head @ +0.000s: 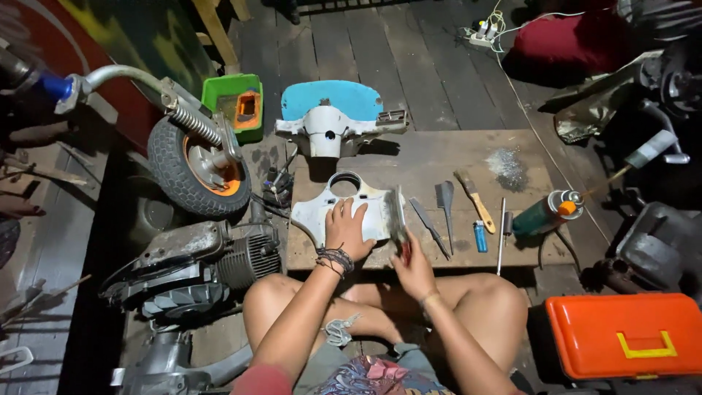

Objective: Using a manual file to shape and smooth the edges of a plastic motorcycle fairing component.

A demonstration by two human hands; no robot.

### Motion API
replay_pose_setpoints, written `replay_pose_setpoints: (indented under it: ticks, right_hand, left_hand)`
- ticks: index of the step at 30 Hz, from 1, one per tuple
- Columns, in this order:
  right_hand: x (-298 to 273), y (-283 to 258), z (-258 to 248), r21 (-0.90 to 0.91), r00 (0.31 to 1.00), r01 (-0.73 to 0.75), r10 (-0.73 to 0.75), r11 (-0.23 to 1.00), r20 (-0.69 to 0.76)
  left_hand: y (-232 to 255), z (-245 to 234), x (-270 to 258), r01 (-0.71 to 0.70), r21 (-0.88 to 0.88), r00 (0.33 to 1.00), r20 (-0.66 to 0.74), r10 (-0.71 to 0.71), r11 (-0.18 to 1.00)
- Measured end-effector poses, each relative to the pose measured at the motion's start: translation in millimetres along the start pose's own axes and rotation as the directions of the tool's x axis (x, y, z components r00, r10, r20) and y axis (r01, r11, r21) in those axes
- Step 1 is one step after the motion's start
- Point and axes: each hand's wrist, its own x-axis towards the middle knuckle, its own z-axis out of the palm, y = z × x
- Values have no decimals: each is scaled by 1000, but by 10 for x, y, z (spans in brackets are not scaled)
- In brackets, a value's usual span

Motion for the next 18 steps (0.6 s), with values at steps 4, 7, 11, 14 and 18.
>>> replay_pose_setpoints:
  ticks: [4,7,11,14,18]
  right_hand:
    - [179,-157,30,-66,997,61,-63,996,-31]
    - [0,-228,-36,-32,999,52,-52,998,-11]
    - [-314,-176,-59,-55,1000,7,-7,998,9]
    - [-290,-177,-28,-51,1000,1,-1,999,2]
    - [99,-233,15,-80,997,70,-72,994,-25]
  left_hand:
    - [-2,-8,-36,3,-9,1000,-2,-3,1000]
    - [-18,-5,-20,4,-6,1000,-8,-4,1000]
    - [-23,-11,-8,-5,-14,1000,-2,5,1000]
    - [-27,17,5,-8,-8,1000,-11,8,1000]
    - [-28,15,-9,-13,-20,999,-29,12,1000]
